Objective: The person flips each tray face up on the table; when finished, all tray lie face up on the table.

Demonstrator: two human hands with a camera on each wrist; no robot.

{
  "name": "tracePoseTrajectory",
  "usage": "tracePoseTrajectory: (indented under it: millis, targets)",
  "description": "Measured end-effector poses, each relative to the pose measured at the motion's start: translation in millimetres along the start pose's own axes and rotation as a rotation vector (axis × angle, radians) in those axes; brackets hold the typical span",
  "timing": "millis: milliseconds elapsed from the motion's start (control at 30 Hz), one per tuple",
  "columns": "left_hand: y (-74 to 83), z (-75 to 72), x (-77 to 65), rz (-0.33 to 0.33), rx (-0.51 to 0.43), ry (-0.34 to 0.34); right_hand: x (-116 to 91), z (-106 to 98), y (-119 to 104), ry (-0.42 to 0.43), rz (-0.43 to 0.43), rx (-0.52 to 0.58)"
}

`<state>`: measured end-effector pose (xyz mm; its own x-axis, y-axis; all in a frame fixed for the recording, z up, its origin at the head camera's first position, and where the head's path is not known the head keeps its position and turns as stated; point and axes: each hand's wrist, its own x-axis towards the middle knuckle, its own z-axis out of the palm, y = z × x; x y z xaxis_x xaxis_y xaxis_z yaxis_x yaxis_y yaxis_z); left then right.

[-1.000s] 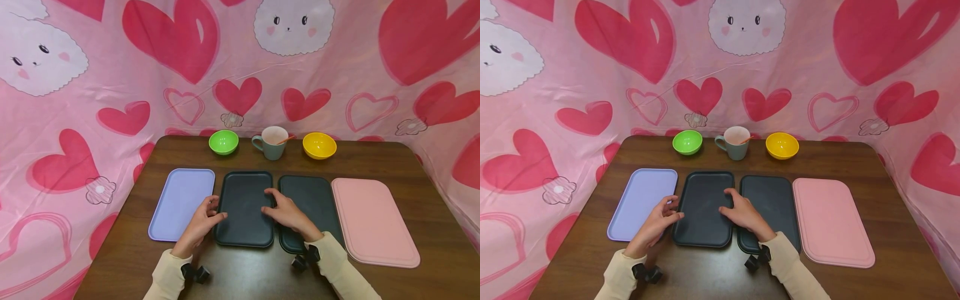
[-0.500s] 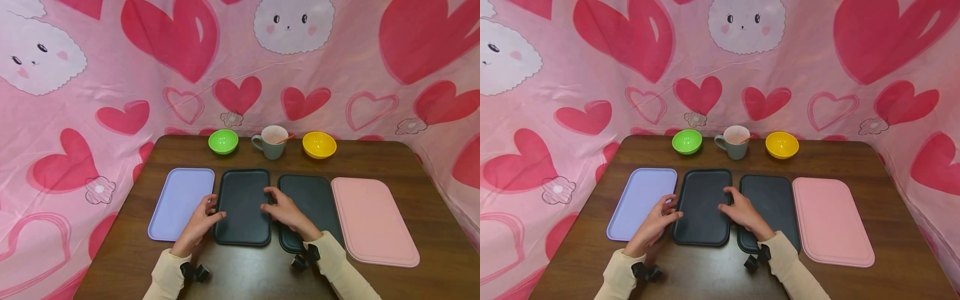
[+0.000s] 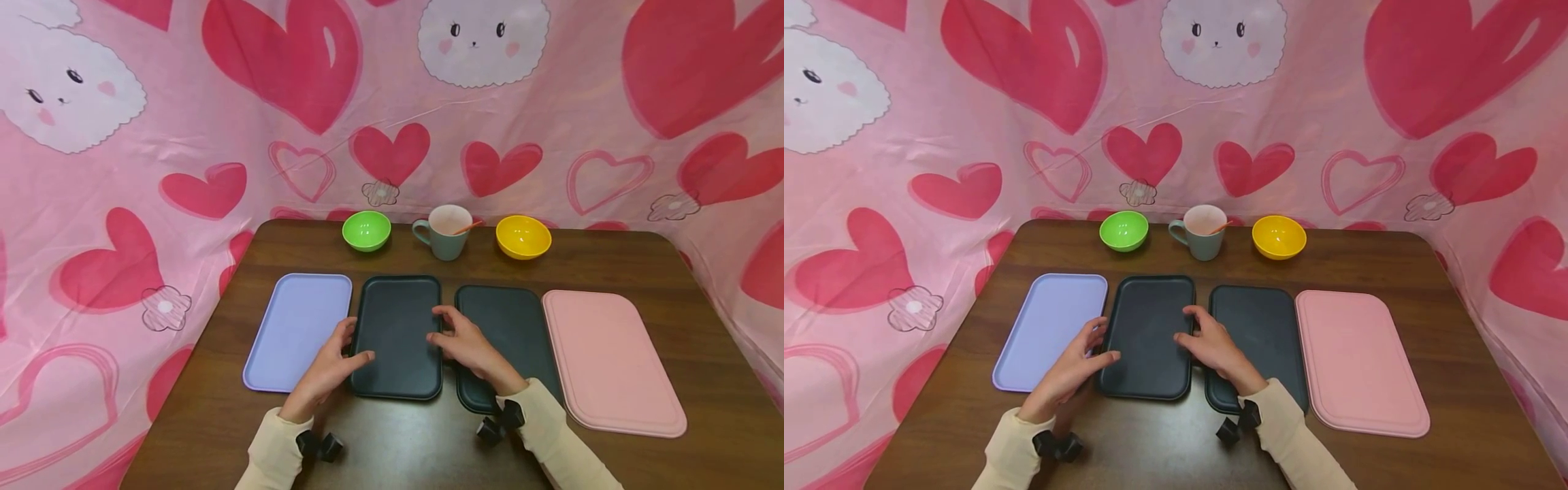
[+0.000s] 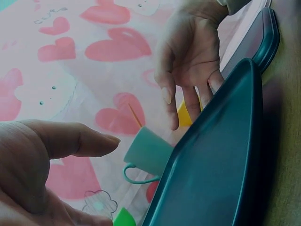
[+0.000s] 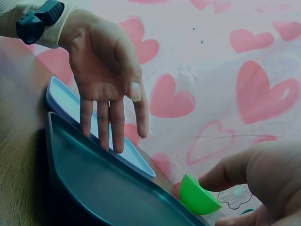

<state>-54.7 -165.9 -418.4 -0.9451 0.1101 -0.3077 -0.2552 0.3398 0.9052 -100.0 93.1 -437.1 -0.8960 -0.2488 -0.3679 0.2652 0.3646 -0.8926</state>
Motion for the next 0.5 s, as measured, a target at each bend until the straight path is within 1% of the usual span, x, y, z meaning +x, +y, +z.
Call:
tracePoseTrajectory:
  millis: [267,500]
  targets:
    - [-0.8,0.3,-1.7,-0.01,0.014,-0.042,-2.7,-0.7,-0.8,0.007,-0.001,0.037]
    - [-0.2,-0.1,-3.9,-0.01,0.042,-0.05,-1.8,-0.1,0.1,0.0,0.0,0.061]
